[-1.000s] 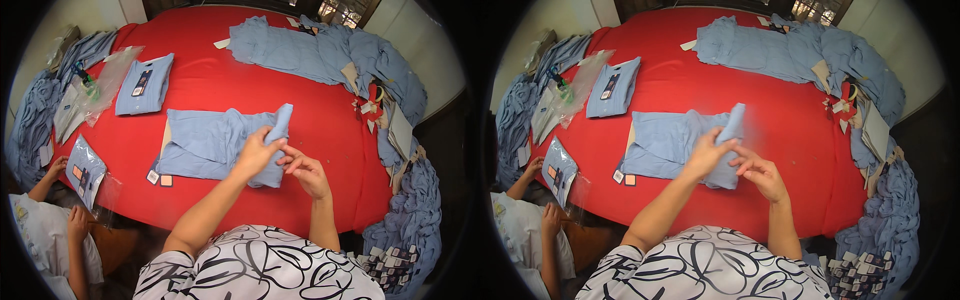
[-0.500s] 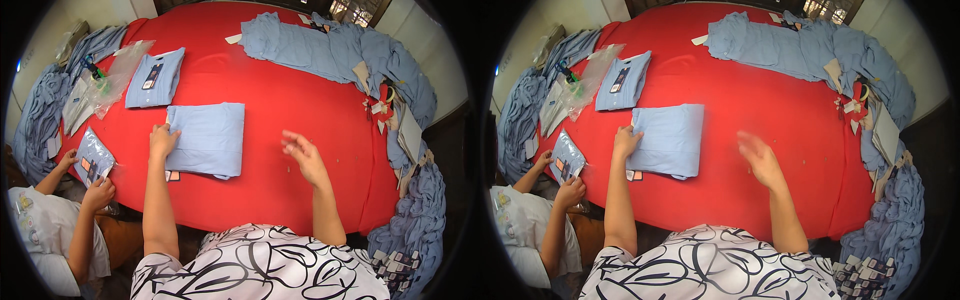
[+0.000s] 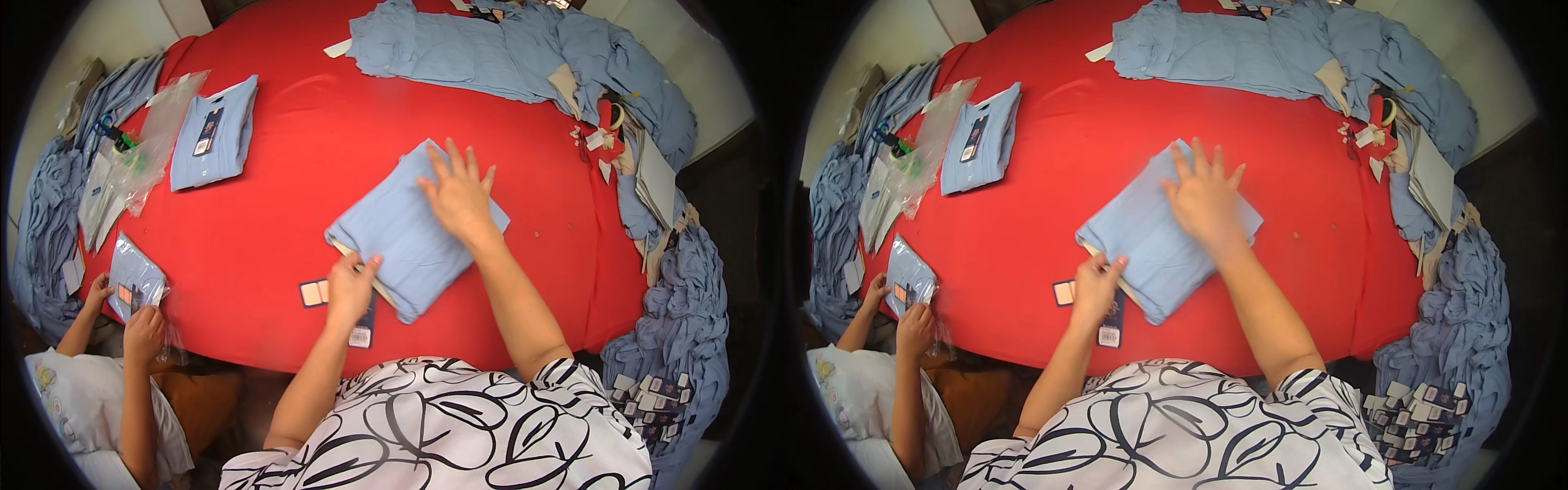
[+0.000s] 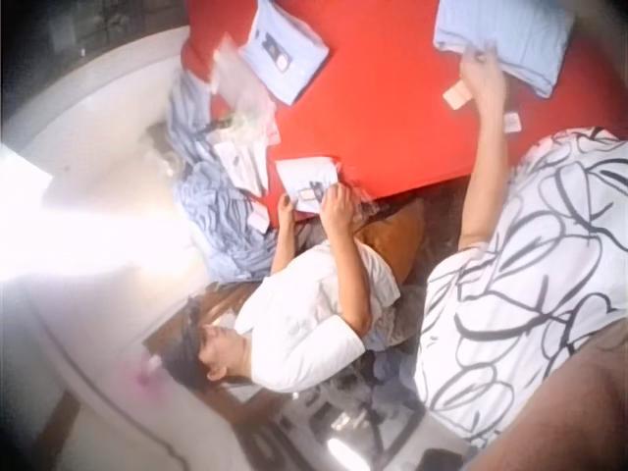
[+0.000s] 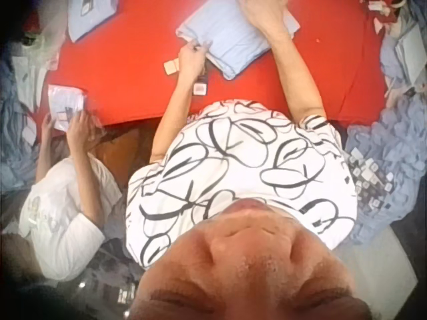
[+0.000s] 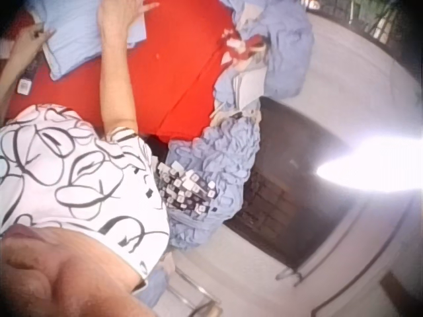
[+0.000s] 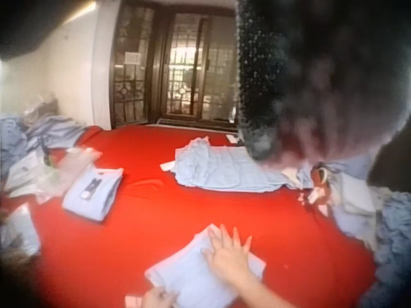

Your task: The person folds several blue shirts over a cardboard guide and places them onto a stack on a red table.

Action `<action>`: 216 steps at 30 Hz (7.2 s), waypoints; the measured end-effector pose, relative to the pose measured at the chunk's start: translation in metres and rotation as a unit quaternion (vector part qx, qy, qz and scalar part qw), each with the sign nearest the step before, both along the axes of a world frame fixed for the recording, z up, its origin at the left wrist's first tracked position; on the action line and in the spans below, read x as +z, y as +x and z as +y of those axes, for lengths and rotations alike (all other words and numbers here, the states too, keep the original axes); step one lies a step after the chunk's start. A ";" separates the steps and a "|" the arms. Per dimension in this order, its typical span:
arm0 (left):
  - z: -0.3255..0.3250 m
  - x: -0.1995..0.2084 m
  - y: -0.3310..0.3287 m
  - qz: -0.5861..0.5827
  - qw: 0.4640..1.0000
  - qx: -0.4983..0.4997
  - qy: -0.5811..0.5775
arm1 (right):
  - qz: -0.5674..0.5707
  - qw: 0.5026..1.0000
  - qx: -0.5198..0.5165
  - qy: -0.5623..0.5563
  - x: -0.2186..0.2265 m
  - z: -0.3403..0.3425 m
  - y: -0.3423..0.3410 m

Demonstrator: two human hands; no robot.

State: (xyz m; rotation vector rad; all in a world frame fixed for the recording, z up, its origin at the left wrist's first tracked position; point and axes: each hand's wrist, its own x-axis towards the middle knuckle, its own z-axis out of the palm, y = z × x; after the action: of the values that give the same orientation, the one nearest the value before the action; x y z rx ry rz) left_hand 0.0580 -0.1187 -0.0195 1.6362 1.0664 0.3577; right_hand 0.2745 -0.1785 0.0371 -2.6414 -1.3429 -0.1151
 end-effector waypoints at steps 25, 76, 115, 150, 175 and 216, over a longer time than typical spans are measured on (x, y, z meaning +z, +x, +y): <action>-0.007 0.021 0.015 -0.012 0.992 -0.118 0.052 | 0.328 0.873 -0.230 0.277 -0.047 -0.080 0.100; -0.016 0.012 -0.008 -0.005 0.981 -0.138 0.137 | 0.371 0.856 -0.224 0.281 -0.048 -0.164 -0.053; 0.251 0.057 0.046 0.149 0.945 0.031 0.289 | 0.481 0.853 0.038 0.199 -0.013 0.132 0.057; 0.055 0.029 0.098 -0.208 0.972 -0.086 -0.072 | 0.113 0.946 0.109 0.284 -0.004 -0.005 0.096; -0.121 0.011 -0.109 0.054 0.968 -0.064 0.236 | 0.136 0.971 0.194 -0.005 -0.020 -0.069 -0.006; -0.035 0.035 -0.008 0.147 0.875 -0.197 0.417 | 0.070 0.943 -0.318 0.066 -0.042 -0.242 0.103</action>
State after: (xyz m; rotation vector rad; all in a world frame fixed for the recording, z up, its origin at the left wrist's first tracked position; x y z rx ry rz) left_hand 0.0496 -0.1535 0.0155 2.7024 0.7902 0.3171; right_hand 0.3772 -0.4207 -0.0046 -2.7911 -0.3860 -0.0913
